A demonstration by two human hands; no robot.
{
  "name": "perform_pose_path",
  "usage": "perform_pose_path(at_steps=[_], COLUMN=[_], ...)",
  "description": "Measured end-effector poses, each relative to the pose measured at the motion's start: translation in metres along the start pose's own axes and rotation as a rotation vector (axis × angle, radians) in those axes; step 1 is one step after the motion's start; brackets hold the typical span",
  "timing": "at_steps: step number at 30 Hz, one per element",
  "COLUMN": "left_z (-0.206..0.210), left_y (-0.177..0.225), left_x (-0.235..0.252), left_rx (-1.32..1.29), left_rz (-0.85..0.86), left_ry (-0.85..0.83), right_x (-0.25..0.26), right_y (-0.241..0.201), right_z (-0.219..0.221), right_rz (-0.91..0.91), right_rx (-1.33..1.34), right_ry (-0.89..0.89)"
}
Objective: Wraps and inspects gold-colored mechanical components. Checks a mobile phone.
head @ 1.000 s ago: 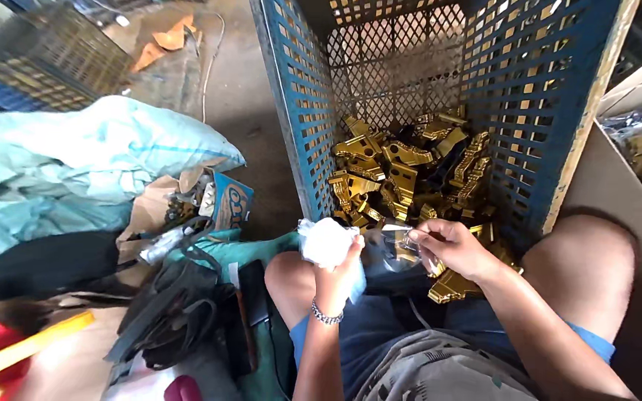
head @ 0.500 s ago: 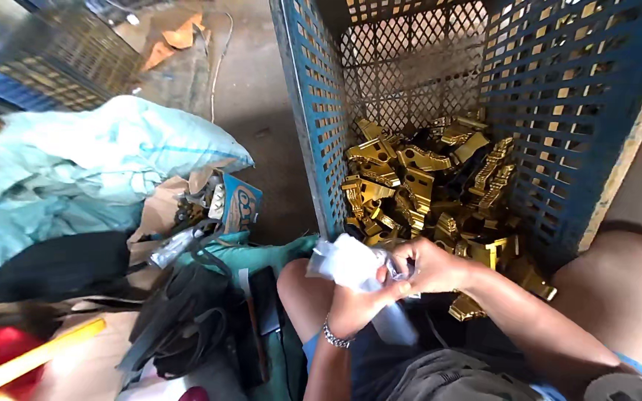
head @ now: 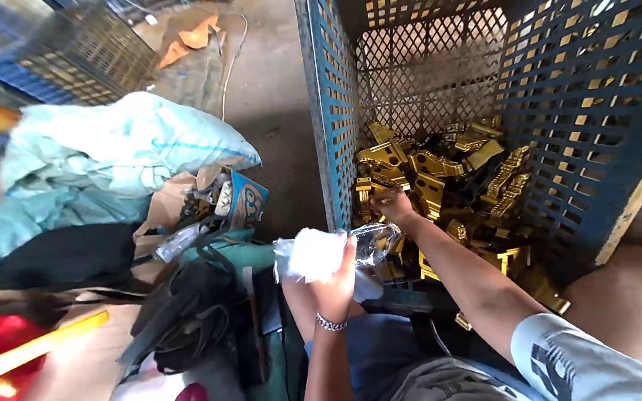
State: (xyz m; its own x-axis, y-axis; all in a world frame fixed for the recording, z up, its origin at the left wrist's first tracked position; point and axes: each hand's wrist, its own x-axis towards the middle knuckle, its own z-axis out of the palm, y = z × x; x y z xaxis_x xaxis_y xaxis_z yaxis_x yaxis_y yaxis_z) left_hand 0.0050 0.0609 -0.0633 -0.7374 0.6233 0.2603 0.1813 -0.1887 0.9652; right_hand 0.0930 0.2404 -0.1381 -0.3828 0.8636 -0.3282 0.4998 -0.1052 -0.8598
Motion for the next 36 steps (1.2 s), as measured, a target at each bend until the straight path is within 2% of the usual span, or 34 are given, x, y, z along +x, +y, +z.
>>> perform_pose_path(at_steps=[4,6,8,11,13,14,16,18,19,20,21,23,24,26,28,30,31,33,34,35,36], left_z=[0.008,0.003,-0.003,-0.014,-0.015,-0.013,-0.004,0.01,0.02,0.029,0.036,0.048,0.05,0.048,0.042,0.042,0.041,0.04,0.038,0.036,0.034], left_y=[0.0,0.001,0.006,0.008,0.003,0.0,-0.009,-0.01,-0.005,0.003,0.012,0.023,0.027,0.027,0.016,0.002,0.001,0.008,0.012,0.016,0.022], left_x=[-0.013,-0.016,-0.016,-0.014,-0.013,-0.014,-0.019,-0.03,-0.036,-0.042,-0.047,-0.05,-0.052,-0.063,-0.074,-0.079,-0.077,-0.065,-0.06,-0.061,-0.066], left_rx=[-0.026,0.012,0.03,0.027,0.061,0.088,0.109,0.065,0.009,-0.077,-0.176,-0.331,-0.35,-0.253,-0.035,0.114,0.144,0.117,0.062,0.032,0.045], left_rz=[-0.003,0.021,-0.005,-0.033,0.001,0.025,0.048,0.017,-0.059,-0.186,-0.299,-0.395,-0.396,-0.303,-0.071,0.123,0.114,-0.056,-0.167,-0.225,-0.229], left_ry=[0.009,0.036,0.064,0.028,-0.028,-0.073,-0.161,-0.255,-0.294,-0.32,-0.315,-0.231,-0.221,-0.268,-0.408,-0.468,-0.44,-0.324,-0.305,-0.353,-0.471], right_x=[0.0,-0.003,-0.006,-0.026,-0.056,-0.08,-0.135,-0.173,-0.184,-0.19,-0.192,-0.189,-0.188,-0.192,-0.182,-0.175,-0.174,-0.178,-0.183,-0.186,-0.187], right_y=[-0.001,-0.015,-0.022,-0.017,-0.013,-0.014,-0.015,-0.013,-0.013,-0.011,-0.007,0.005,0.008,0.009,0.01,0.003,0.002,0.002,0.004,0.01,0.018], right_z=[0.01,0.025,0.031,0.012,-0.03,-0.055,-0.095,-0.109,-0.109,-0.105,-0.098,-0.078,-0.067,-0.051,-0.049,-0.056,-0.059,-0.065,-0.067,-0.066,-0.063], right_rz=[0.109,0.19,0.222,0.071,0.005,-0.04,-0.143,-0.158,-0.131,-0.123,-0.175,-0.375,-0.409,-0.327,-0.27,-0.179,-0.124,-0.034,-0.04,-0.077,-0.144], right_rx=[-0.009,-0.078,-0.037,0.384,0.623,0.644,0.515,0.465,0.438,0.379,0.259,-0.15,-0.319,-0.491,-0.393,-0.109,0.042,0.312,0.398,0.461,0.5], right_ry=[-0.119,-0.094,-0.062,-0.005,-0.001,0.0,-0.072,-0.274,-0.356,-0.351,-0.245,0.088,0.144,0.025,-0.018,-0.118,-0.196,-0.3,-0.283,-0.219,-0.123])
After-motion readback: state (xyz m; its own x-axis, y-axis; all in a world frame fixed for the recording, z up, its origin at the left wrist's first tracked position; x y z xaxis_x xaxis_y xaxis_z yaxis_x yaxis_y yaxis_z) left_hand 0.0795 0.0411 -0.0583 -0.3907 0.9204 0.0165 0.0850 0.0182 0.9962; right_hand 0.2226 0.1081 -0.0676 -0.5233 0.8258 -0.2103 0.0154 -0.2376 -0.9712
